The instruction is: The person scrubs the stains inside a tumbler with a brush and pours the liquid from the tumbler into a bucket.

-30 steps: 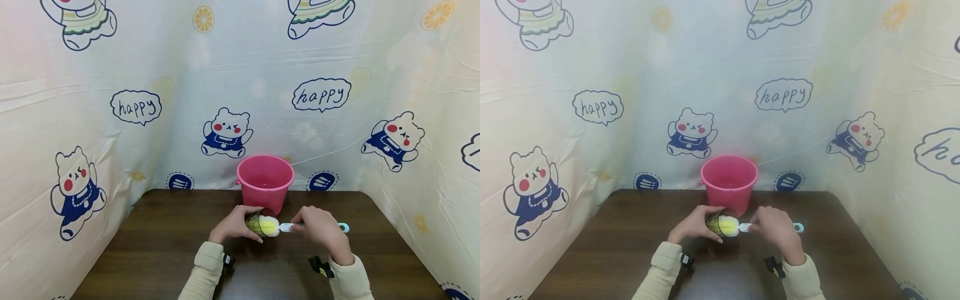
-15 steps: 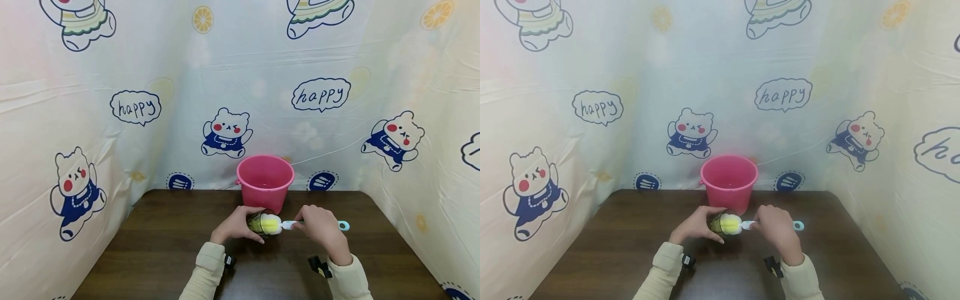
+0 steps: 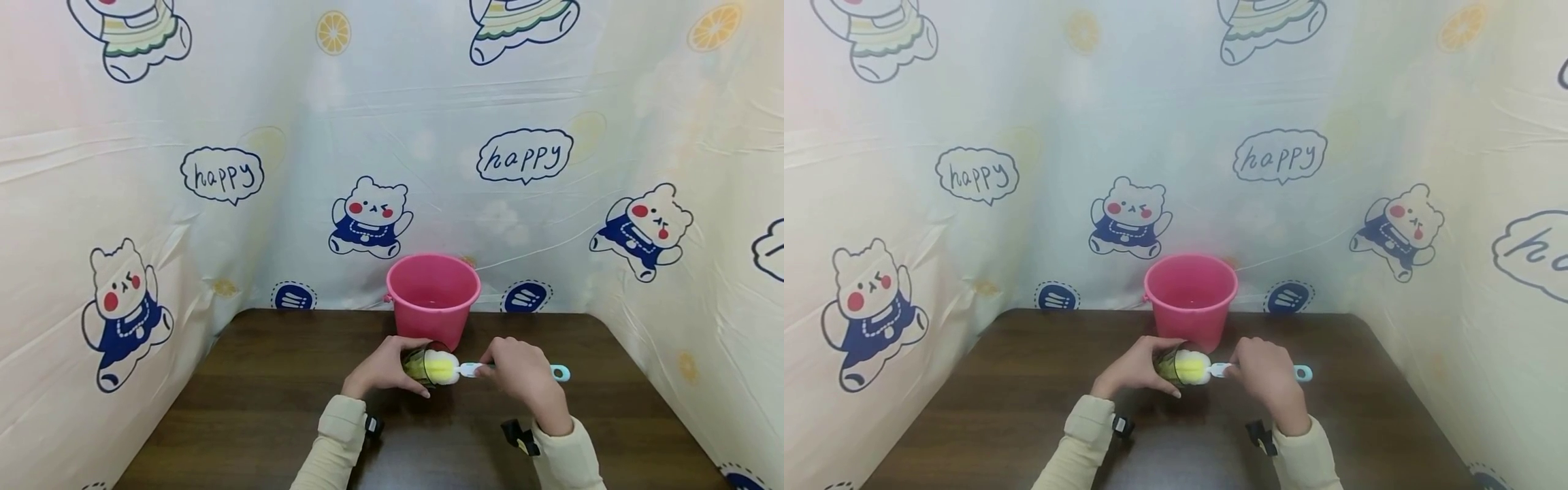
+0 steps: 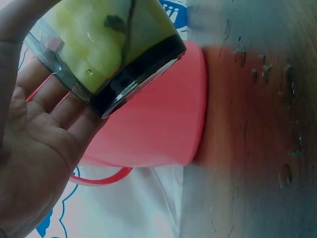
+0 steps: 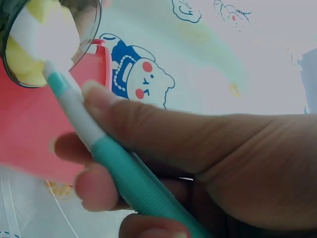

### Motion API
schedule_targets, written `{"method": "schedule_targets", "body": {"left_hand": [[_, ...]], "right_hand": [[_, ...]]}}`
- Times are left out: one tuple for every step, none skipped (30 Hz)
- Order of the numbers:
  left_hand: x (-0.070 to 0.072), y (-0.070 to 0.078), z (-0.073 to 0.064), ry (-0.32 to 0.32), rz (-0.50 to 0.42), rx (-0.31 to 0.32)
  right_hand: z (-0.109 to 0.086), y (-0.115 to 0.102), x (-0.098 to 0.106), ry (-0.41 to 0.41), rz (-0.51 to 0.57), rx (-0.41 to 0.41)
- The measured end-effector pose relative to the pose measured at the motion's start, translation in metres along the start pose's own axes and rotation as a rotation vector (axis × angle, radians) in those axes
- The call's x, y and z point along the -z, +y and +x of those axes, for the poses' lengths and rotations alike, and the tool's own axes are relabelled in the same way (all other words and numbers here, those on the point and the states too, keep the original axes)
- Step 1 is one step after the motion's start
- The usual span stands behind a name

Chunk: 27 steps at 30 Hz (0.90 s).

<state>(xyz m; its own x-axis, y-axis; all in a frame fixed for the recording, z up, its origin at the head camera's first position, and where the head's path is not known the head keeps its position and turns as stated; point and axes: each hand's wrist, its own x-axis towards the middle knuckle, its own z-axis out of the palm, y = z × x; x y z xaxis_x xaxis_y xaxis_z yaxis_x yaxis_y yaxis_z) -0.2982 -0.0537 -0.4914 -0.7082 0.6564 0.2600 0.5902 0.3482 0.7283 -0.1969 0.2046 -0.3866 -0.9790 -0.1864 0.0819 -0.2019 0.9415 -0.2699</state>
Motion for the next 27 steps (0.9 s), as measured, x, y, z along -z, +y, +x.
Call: {"method": "schedule_targets", "body": {"left_hand": [[0.0000, -0.0003, 0.0001, 0.001, 0.002, 0.002], [0.0000, -0.0006, 0.0002, 0.000, 0.001, 0.004], [0.0001, -0.0009, 0.0004, 0.000, 0.001, 0.005], [0.0003, -0.0009, 0.0005, 0.002, 0.000, 0.006], [0.0006, -0.0009, 0.0006, 0.001, 0.001, 0.003], [0.0010, -0.0008, 0.0004, 0.002, 0.003, 0.005], [0.0014, -0.0003, 0.0002, 0.002, 0.002, 0.006], [0.0017, 0.0003, 0.0000, 0.005, 0.004, 0.004], [0.0021, 0.0011, -0.0003, 0.009, 0.005, 0.006], [0.0024, 0.0014, -0.0007, 0.012, 0.007, 0.006], [0.0027, 0.0018, -0.0010, 0.016, 0.011, 0.007], [0.0029, 0.0021, -0.0015, 0.021, 0.013, 0.009], [0.0033, 0.0027, -0.0017, 0.024, 0.012, 0.008], [0.0035, 0.0027, -0.0018, 0.027, 0.015, 0.008], [0.0038, 0.0028, -0.0019, 0.027, 0.013, 0.011], [0.0040, 0.0026, -0.0020, 0.027, 0.015, 0.009], [0.0042, 0.0027, -0.0021, 0.027, 0.014, 0.006], [0.0044, 0.0025, -0.0021, 0.025, 0.015, 0.002], [0.0045, 0.0024, -0.0020, 0.023, 0.015, -0.001], [0.0044, 0.0019, -0.0020, 0.019, 0.016, -0.003], [0.0042, 0.0016, -0.0020, 0.016, 0.014, -0.004], [0.0040, 0.0013, -0.0019, 0.013, 0.011, -0.003], [0.0038, 0.0011, -0.0019, 0.010, 0.004, 0.002], [0.0038, 0.0008, -0.0019, 0.008, 0.000, 0.009], [0.0035, 0.0005, -0.0018, 0.009, -0.005, 0.017], [0.0034, 0.0002, -0.0018, 0.008, -0.010, 0.025], [0.0032, 0.0001, -0.0018, 0.010, -0.013, 0.028]], "right_hand": [[0.0005, -0.0002, -0.0003, 0.012, -0.013, -0.002], [0.0008, -0.0004, -0.0005, 0.022, -0.022, -0.003], [0.0011, -0.0008, -0.0004, 0.032, -0.031, -0.002], [0.0010, -0.0013, -0.0002, 0.034, -0.032, -0.005], [0.0011, -0.0017, 0.0000, 0.033, -0.029, -0.005], [0.0010, -0.0020, 0.0004, 0.030, -0.025, -0.003], [0.0009, -0.0024, 0.0008, 0.028, -0.020, -0.001], [0.0007, -0.0029, 0.0014, 0.025, -0.013, 0.001], [0.0004, -0.0034, 0.0020, 0.019, -0.001, 0.005], [0.0001, -0.0038, 0.0023, 0.011, 0.009, 0.007], [-0.0002, -0.0042, 0.0027, 0.005, 0.020, 0.011], [-0.0005, -0.0047, 0.0031, -0.002, 0.030, 0.011], [-0.0008, -0.0050, 0.0035, -0.010, 0.040, 0.009], [-0.0011, -0.0052, 0.0036, -0.018, 0.049, 0.007], [-0.0012, -0.0051, 0.0036, -0.026, 0.056, 0.003], [-0.0014, -0.0051, 0.0037, -0.029, 0.058, -0.001], [-0.0015, -0.0048, 0.0037, -0.032, 0.061, -0.003], [-0.0015, -0.0044, 0.0036, -0.033, 0.060, -0.007], [-0.0017, -0.0040, 0.0034, -0.034, 0.057, -0.012], [-0.0016, -0.0033, 0.0028, -0.032, 0.051, -0.013], [-0.0017, -0.0028, 0.0026, -0.026, 0.044, -0.016], [-0.0017, -0.0024, 0.0023, -0.017, 0.036, -0.014], [-0.0014, -0.0020, 0.0019, -0.008, 0.027, -0.013], [-0.0012, -0.0018, 0.0015, 0.001, 0.016, -0.015], [-0.0009, -0.0018, 0.0012, 0.010, 0.008, -0.017], [-0.0006, -0.0019, 0.0008, 0.020, -0.002, -0.015], [-0.0003, -0.0024, 0.0008, 0.028, -0.008, -0.014]]}}
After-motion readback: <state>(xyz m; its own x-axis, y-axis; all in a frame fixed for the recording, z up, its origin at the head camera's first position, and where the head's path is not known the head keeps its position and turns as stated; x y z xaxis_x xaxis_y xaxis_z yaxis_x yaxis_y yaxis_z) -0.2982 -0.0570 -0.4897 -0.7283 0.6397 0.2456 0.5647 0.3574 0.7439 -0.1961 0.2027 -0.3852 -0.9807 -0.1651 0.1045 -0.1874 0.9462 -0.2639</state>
